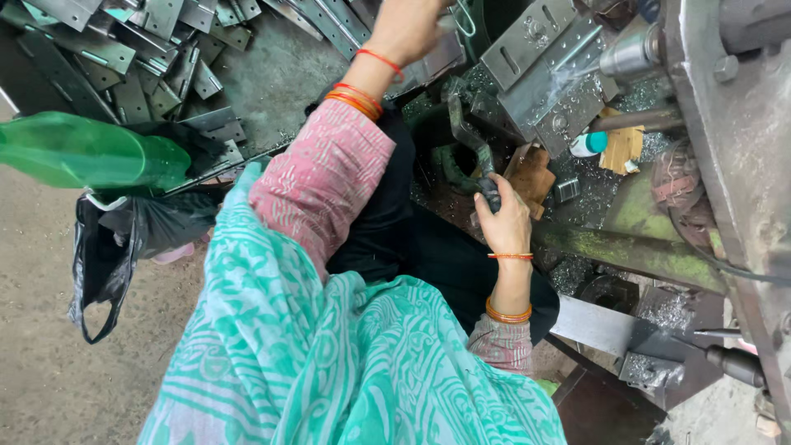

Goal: The person repeatedly places metal hinge components into a press machine, activates the press with a lever, and removes the processed pieces. The person handles the components one at a time, positioning them in the machine and then discarding them into a pile.

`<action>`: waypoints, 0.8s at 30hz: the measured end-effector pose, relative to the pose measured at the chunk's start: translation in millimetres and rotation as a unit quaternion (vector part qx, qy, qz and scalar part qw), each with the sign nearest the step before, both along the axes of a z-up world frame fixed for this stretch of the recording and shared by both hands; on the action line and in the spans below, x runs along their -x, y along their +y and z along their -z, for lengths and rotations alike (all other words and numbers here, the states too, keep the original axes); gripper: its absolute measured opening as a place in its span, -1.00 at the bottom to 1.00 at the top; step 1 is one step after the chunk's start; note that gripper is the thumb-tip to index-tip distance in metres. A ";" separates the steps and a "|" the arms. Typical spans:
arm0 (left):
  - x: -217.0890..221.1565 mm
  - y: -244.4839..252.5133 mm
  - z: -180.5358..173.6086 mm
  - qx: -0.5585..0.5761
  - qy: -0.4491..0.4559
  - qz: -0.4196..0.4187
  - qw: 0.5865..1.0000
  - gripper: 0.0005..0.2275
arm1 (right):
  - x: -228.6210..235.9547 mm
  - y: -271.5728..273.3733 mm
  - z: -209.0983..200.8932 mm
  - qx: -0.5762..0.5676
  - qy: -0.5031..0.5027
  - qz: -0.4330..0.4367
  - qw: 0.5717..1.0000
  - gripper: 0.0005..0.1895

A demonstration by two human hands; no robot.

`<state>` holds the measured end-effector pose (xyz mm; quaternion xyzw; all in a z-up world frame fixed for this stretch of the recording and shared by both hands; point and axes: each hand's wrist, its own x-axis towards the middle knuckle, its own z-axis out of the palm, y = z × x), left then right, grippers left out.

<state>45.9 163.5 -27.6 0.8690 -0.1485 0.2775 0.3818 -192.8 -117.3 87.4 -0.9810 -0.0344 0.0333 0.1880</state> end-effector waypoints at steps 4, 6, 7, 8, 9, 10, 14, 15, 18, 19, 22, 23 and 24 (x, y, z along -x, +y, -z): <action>19.4 75.0 98.8 -0.274 0.172 -0.135 0.937 -0.84 | -5.9 16.5 -6.1 0.003 -0.010 0.015 1.000 -0.58; 24.0 95.1 138.1 -0.302 0.188 -0.131 0.925 -0.75 | -5.3 15.7 -6.0 0.007 -0.017 0.011 1.000 -0.60; 24.8 101.8 154.3 -0.317 0.133 -0.145 0.928 -0.72 | -5.2 13.8 -6.0 0.005 -0.017 0.008 1.000 -0.61; 22.8 105.2 167.1 -0.331 0.079 -0.160 0.927 -0.69 | -5.4 12.1 -5.3 0.003 -0.017 0.004 1.000 -0.62; 19.4 106.9 176.9 -0.344 0.072 -0.147 0.925 -0.68 | -5.9 10.8 -4.4 0.001 -0.017 0.000 1.000 -0.62; 16.2 107.9 184.0 -0.357 0.065 -0.134 0.922 -0.66 | -5.8 10.4 -2.8 -0.003 -0.017 -0.001 1.000 -0.62; -3.3 108.0 187.2 -0.359 0.097 -0.088 0.924 -0.67 | -11.2 9.0 -1.3 -0.017 -0.019 -0.010 1.000 -0.63; -1.9 107.5 185.8 -0.365 0.117 -0.076 0.920 -0.74 | -9.0 8.7 -0.8 -0.021 -0.017 -0.013 1.000 -0.63; 8.3 111.7 172.5 -0.380 0.144 -0.062 0.912 -0.83 | -6.6 9.9 -0.7 -0.012 -0.012 -0.001 1.000 -0.63; 17.2 111.2 168.3 -0.381 0.132 -0.070 0.912 -0.80 | -6.9 10.5 -0.6 -0.016 -0.014 0.000 1.000 -0.63; 51.8 108.6 160.6 -0.372 0.121 -0.097 0.915 -0.81 | -7.0 10.9 -0.3 -0.025 -0.020 0.004 0.999 -0.63; 67.0 107.8 161.1 -0.368 0.122 -0.105 0.916 -0.83 | -5.9 9.6 -1.0 -0.024 -0.020 0.004 0.999 -0.63; 83.6 106.1 162.8 -0.347 0.149 -0.099 0.921 -0.82 | -4.6 8.6 -1.6 -0.024 -0.019 0.005 1.000 -0.63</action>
